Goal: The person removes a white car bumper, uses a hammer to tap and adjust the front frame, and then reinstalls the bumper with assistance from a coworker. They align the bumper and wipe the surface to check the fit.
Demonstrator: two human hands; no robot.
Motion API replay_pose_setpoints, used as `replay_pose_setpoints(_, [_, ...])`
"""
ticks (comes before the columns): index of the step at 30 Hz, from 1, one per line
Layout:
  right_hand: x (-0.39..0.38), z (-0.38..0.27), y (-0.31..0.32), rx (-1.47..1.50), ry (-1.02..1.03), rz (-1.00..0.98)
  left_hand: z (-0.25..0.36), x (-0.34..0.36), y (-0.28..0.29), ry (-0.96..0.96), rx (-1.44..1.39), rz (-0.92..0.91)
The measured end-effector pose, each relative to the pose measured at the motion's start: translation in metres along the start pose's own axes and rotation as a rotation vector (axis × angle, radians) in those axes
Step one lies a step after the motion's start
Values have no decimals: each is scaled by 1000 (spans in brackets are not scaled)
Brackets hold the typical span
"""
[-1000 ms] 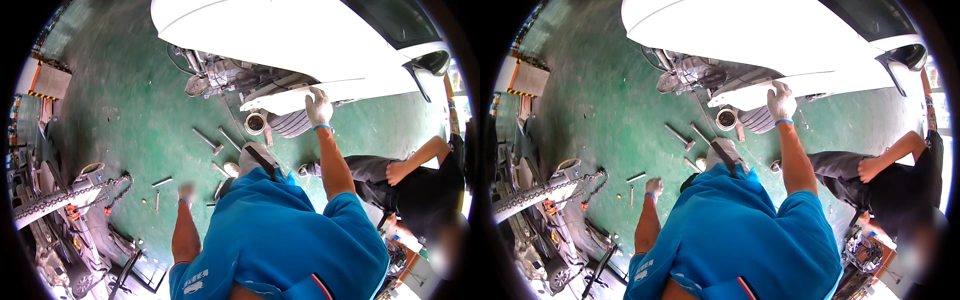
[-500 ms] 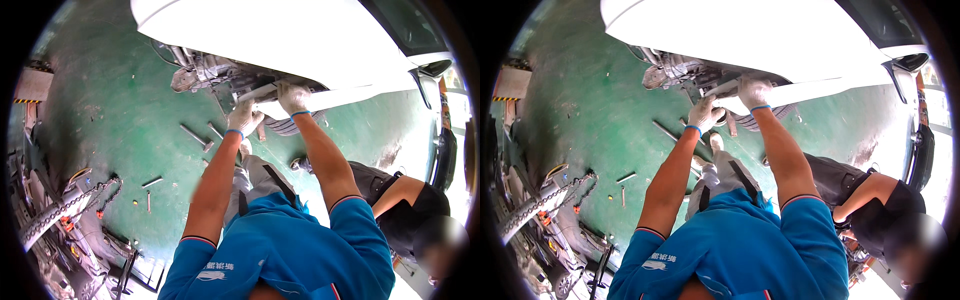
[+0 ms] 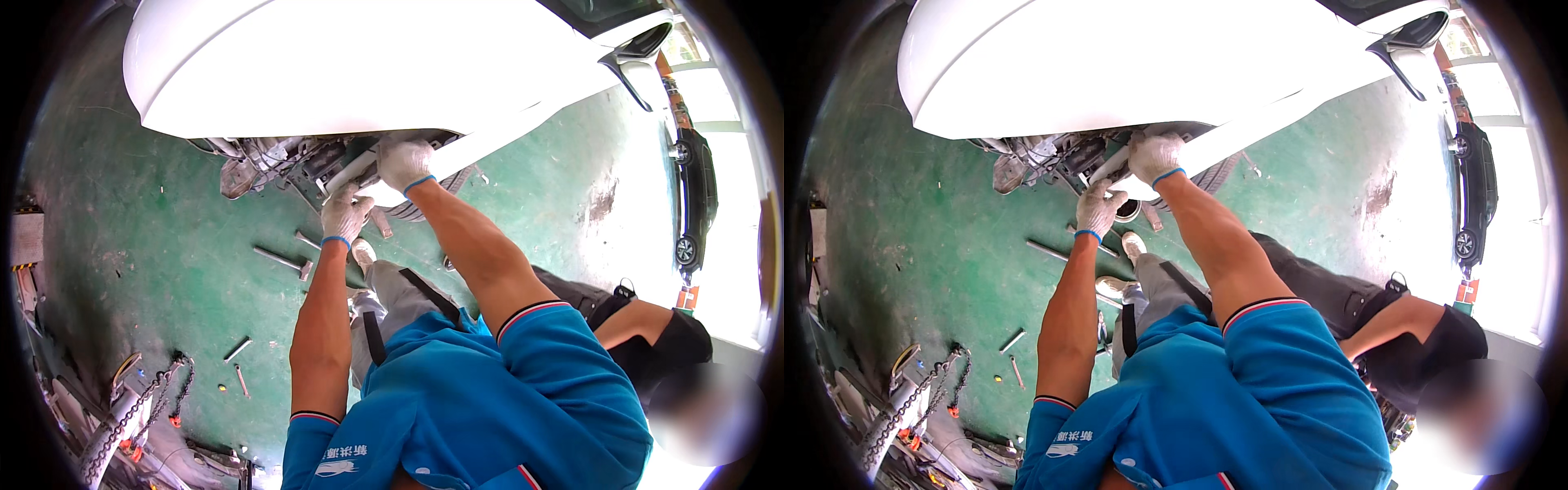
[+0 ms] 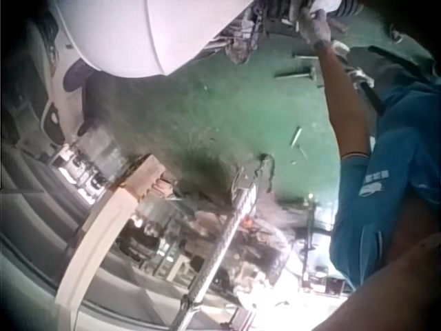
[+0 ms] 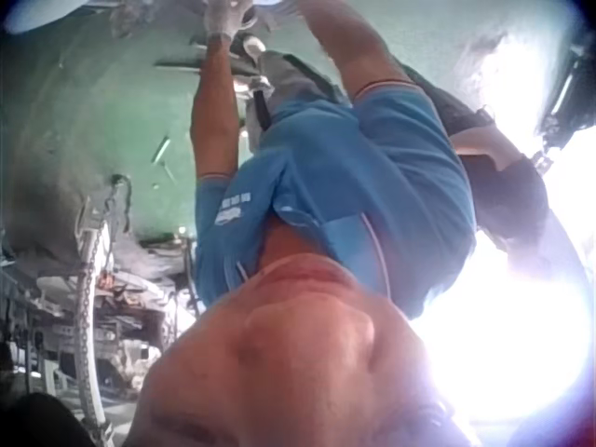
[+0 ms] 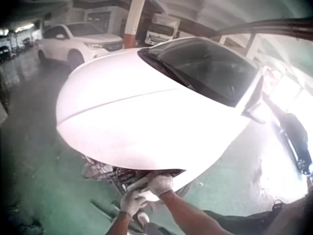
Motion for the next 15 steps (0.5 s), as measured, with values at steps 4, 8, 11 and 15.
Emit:
replay_pose_setpoints(4, [0, 5, -6, -34, -8, 0, 22, -7, 3, 88, -22, -79])
replay_pose_setpoints(8, [-6, -5, 10, -53, 84, 199, 15, -5, 5, 57, 33, -68])
replay_pose_setpoints(11, [-3, -4, 11, -36, 7, 14, 15, -4, 4, 41, 34, -33])
replay_pose_setpoints(15, [-2, -6, -1, -82, -2, -83, 17, -8, 8, 80, 82, -53])
Point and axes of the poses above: each hand's wrist, its own x-axis towards the middle knuckle, its own y-axis out of the back of the hand, z = x × y, the point moved 7 cm from there along x, towards the middle knuckle, and after that the axes turned 11 degrees about -z, right-handed, at the moved point
